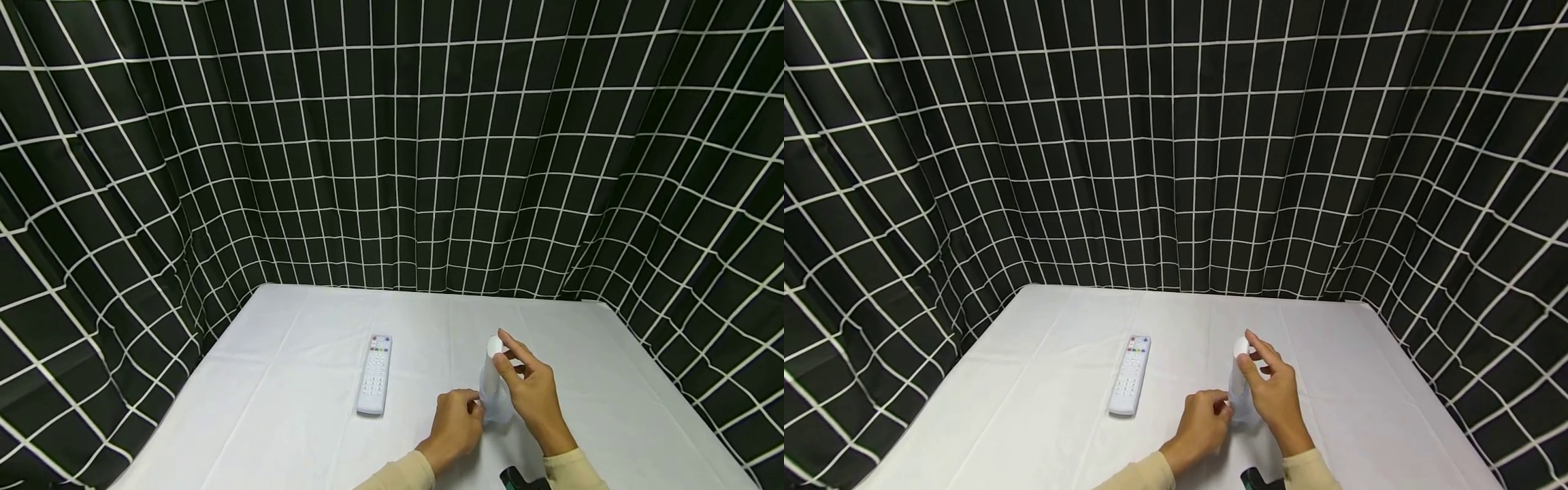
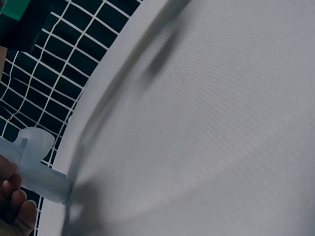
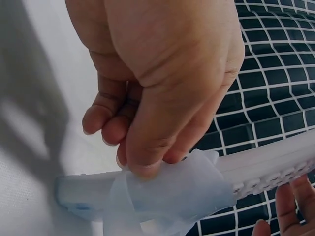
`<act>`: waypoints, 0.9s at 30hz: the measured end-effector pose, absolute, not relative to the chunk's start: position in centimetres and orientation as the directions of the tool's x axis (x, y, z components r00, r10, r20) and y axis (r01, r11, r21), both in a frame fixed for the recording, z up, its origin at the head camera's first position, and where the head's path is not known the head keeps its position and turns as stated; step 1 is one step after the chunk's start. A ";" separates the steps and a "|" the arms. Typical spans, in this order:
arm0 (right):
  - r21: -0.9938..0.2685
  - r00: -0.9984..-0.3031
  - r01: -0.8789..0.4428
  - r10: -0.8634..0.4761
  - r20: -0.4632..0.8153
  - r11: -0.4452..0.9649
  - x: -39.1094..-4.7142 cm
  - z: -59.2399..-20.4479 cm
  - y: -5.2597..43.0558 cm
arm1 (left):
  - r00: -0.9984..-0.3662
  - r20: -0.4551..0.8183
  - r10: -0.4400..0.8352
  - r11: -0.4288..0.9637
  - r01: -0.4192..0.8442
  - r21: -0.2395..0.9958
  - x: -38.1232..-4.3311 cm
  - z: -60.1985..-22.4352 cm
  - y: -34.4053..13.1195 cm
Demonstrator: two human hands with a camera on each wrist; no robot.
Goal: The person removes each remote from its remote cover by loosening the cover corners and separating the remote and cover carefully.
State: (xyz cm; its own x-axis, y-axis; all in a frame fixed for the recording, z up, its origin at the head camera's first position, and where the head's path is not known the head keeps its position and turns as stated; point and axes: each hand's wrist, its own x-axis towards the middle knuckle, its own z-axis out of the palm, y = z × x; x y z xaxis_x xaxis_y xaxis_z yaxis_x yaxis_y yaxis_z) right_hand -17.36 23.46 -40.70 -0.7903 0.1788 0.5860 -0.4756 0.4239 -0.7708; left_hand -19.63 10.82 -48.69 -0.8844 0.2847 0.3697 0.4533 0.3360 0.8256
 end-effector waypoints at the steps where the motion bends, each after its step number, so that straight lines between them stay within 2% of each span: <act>1: -0.775 -0.794 -0.473 0.180 0.581 0.418 -17.5 -41.0 23.6 | -0.885 0.373 0.280 0.335 0.454 0.826 -19.6 -48.6 10.9; 6: -0.807 -0.819 -0.449 0.184 0.543 0.384 -17.9 -42.0 24.3 | -0.881 0.392 0.264 0.340 0.465 0.817 -19.6 -48.3 11.1; 14: -0.810 -0.821 -0.478 0.154 0.549 0.340 -17.8 -41.9 24.6 | -0.853 0.472 0.223 0.339 0.522 0.783 -20.1 -48.3 11.3; 20: -0.809 -0.824 -0.483 0.139 0.549 0.334 -17.7 -41.8 24.8 | -0.883 0.424 0.199 0.304 0.467 0.830 -20.6 -47.9 11.1; 27: -0.821 -0.831 -0.459 0.164 0.532 0.341 -17.7 -41.7 24.7 | -0.905 0.360 0.228 0.344 0.420 0.840 -20.8 -47.5 11.0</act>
State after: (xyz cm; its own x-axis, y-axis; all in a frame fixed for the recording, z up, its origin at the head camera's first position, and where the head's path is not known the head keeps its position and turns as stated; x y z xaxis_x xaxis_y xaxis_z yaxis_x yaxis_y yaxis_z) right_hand -17.67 24.73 -41.75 -0.8306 0.1639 0.5322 -0.4585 0.3410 -0.8206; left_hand -20.82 10.96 -47.52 -0.9049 0.2277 0.3596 0.4203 0.3437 0.8398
